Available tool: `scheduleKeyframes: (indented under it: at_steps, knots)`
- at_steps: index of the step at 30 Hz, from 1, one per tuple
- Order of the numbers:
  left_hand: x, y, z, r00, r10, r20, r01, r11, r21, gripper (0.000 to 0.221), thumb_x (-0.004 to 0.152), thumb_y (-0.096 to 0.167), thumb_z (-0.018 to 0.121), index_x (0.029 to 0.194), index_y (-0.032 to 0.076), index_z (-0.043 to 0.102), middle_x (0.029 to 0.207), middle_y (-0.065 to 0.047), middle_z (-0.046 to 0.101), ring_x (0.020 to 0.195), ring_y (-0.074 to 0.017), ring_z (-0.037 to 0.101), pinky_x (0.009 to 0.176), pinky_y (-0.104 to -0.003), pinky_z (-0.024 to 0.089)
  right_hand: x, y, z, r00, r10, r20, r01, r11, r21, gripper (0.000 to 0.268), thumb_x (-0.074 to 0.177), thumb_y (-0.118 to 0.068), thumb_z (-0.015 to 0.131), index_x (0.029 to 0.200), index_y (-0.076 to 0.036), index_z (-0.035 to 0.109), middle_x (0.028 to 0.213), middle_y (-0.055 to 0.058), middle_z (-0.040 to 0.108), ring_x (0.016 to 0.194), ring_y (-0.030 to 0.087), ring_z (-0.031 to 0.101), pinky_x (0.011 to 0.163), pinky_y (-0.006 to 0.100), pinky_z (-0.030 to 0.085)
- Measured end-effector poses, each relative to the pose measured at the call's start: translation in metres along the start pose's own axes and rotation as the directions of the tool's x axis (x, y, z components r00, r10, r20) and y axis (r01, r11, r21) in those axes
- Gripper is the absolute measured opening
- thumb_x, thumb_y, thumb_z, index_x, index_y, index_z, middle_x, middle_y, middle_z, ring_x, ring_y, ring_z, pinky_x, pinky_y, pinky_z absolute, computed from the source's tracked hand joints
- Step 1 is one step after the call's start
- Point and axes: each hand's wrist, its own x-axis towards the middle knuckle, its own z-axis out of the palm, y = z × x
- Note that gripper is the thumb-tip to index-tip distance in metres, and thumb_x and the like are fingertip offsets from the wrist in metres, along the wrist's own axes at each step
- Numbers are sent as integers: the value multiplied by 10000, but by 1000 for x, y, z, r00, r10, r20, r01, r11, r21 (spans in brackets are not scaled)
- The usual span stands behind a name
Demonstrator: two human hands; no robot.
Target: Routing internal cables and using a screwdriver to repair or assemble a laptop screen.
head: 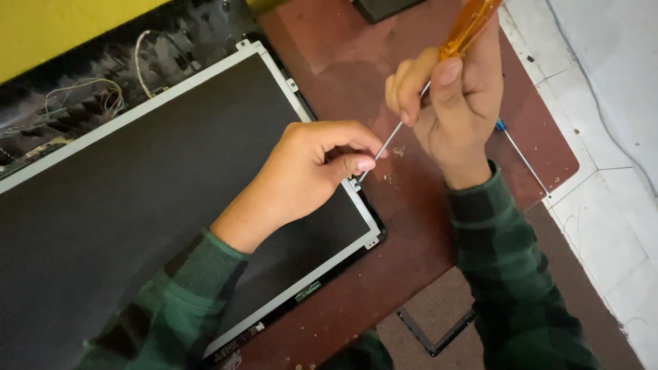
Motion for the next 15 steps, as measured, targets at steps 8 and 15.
scheduleKeyframes:
  at_steps: [8,15]
  knots:
    - [1,4,1,1000,14,28,-15,999,52,140,951,-35,680,942,102,708,809,36,682,738,-81,578,710,-238,457,-2,-2,3,999,-22,43,23,1000,-21,462,1256,-240,387,1701,-239,265,737,203,445,607,275,348,679,447,419]
    - [1,5,1,999,46,17,-47,996,75,164,954,-48,661,927,110,695,803,48,644,726,-79,540,698,-238,428,-3,-2,3,997,-47,68,48,999,-18,487,1243,-252,394,1711,-274,259,733,207,457,606,292,380,667,448,421]
